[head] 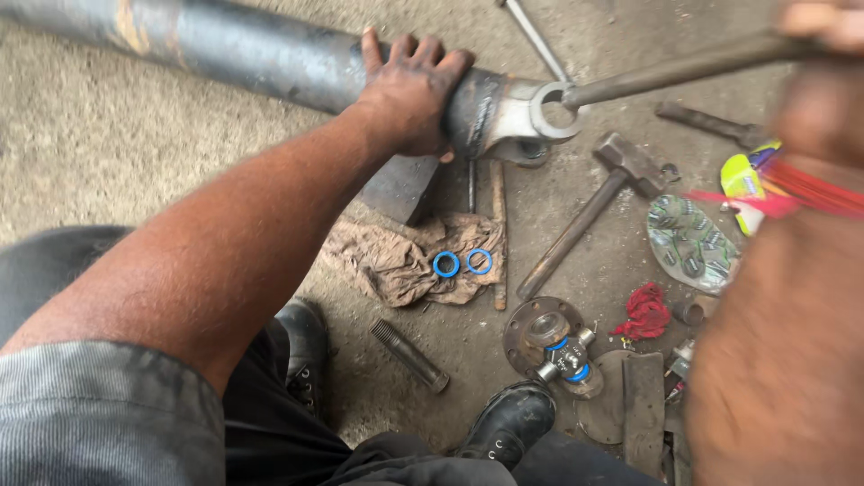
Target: The person aligns metal components at the end of a driveshaft, inserts small rings and a rod, and uses a hammer and a screwdriver to secure the assembly.
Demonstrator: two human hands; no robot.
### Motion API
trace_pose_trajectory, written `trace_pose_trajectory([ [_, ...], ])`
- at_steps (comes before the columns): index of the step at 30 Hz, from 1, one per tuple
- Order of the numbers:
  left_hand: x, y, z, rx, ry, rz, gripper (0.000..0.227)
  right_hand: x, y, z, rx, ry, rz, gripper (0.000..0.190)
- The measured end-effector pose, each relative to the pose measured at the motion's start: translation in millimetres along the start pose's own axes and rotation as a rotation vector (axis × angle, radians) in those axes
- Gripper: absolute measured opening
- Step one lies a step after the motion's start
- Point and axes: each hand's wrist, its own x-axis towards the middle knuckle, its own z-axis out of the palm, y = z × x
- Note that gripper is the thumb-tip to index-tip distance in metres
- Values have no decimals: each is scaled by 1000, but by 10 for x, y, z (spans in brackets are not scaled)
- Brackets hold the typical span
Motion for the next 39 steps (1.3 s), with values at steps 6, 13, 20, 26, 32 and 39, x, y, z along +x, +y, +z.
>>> trace_pose_trajectory([
  [6,-9,64,-65,21,-59,-25,125,-310,-122,-635,-342,118,121,32],
  [13,-71,87,-47,53,-65,-47,126,-1380,1604,-1430,-1105,50,349,58],
  [20,20,106,-43,68,-108,-65,128,-1677,1862,-1412,-1498,57,288,48],
  [26,43,72,-21,84,-91,-44,133,-1852,1670,-520,-1286,-360,181,26],
  [32,-28,51,-75,31,-53,-12,129,-1871,2270,693,-1474,-470,284,47],
  [39,0,66,-137,14,-89,-36,128,-1792,2227,1057,-1423,-330,473,39],
])
